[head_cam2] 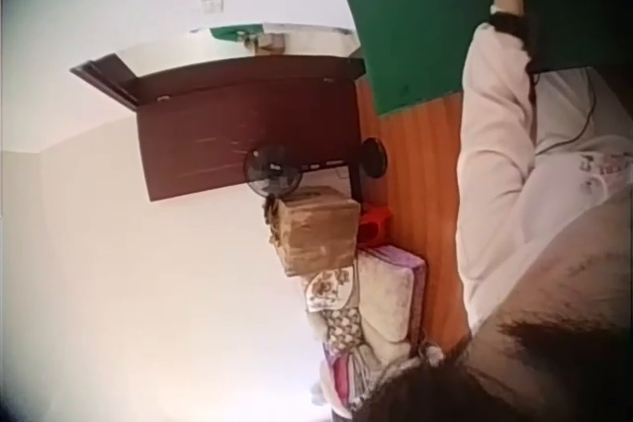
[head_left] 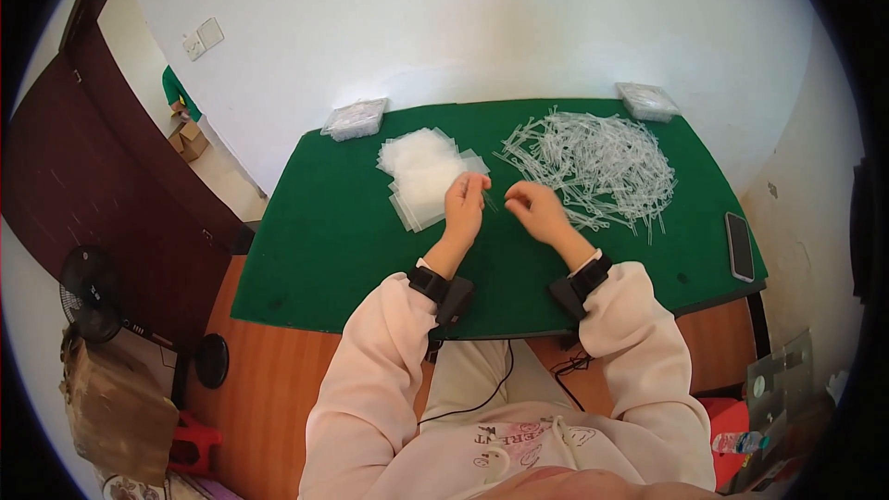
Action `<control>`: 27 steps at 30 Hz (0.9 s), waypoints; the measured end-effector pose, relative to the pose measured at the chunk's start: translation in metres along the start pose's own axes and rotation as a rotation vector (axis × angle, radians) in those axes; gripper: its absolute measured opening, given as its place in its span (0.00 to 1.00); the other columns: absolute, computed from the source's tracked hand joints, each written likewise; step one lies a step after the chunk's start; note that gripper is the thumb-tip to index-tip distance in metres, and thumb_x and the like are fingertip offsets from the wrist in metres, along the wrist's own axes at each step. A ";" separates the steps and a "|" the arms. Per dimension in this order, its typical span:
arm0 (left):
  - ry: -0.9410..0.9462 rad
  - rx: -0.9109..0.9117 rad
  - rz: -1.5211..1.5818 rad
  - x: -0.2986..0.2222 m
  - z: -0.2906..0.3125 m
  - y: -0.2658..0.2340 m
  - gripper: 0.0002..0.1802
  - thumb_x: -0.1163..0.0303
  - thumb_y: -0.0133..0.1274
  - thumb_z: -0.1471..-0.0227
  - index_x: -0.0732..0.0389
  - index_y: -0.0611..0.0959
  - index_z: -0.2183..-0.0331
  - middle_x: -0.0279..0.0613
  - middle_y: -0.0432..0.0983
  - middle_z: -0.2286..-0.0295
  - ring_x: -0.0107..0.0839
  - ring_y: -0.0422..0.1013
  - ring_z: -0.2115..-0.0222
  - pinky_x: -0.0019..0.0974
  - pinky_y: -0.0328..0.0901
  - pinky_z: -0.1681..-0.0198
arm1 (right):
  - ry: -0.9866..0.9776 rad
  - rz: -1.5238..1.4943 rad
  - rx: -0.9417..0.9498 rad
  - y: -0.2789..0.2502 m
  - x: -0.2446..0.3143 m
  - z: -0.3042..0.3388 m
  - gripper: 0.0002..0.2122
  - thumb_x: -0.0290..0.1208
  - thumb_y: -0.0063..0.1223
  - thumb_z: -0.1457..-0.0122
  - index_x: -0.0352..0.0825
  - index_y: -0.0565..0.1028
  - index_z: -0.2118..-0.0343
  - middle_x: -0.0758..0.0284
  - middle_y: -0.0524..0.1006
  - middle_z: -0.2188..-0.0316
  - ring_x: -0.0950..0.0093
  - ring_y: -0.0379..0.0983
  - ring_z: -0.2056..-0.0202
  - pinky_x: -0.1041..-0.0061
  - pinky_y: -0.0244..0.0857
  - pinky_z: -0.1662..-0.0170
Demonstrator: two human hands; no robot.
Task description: The person picks up a plastic bag and fills it with plastic fasteners by hand. After sealing the bag, they place it onto a stack of filled bags and repeat the process.
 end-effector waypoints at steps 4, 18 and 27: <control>0.004 -0.046 0.057 0.002 -0.008 -0.010 0.14 0.62 0.40 0.44 0.61 0.72 0.74 0.27 0.61 0.84 0.12 0.49 0.86 0.19 0.46 0.83 | 0.109 0.515 -0.223 -0.031 -0.029 0.002 0.04 0.30 0.55 0.56 0.36 0.74 0.77 0.65 0.73 0.78 0.67 0.71 0.74 0.69 0.63 0.71; -0.104 0.125 -0.093 0.025 -0.004 -0.011 0.15 0.60 0.38 0.44 0.60 0.71 0.74 0.32 0.68 0.78 0.15 0.53 0.84 0.21 0.52 0.80 | 0.246 1.008 -0.037 -0.023 -0.035 0.001 0.04 0.30 0.50 0.55 0.37 0.75 0.78 0.64 0.73 0.75 0.63 0.70 0.70 0.64 0.62 0.67; -0.306 0.148 0.063 0.010 0.000 -0.004 0.11 0.63 0.44 0.46 0.62 0.72 0.71 0.28 0.63 0.82 0.14 0.54 0.85 0.20 0.49 0.83 | 0.178 -0.198 -0.065 -0.006 -0.025 -0.003 0.03 0.26 0.49 0.51 0.33 0.70 0.75 0.73 0.70 0.80 0.81 0.65 0.80 0.83 0.58 0.78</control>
Point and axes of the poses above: each hand's wrist, its own z-axis away from the middle knuckle, its own y-axis out of the palm, x = y × z, the point moved 2 cm from there along -z, towards the middle knuckle
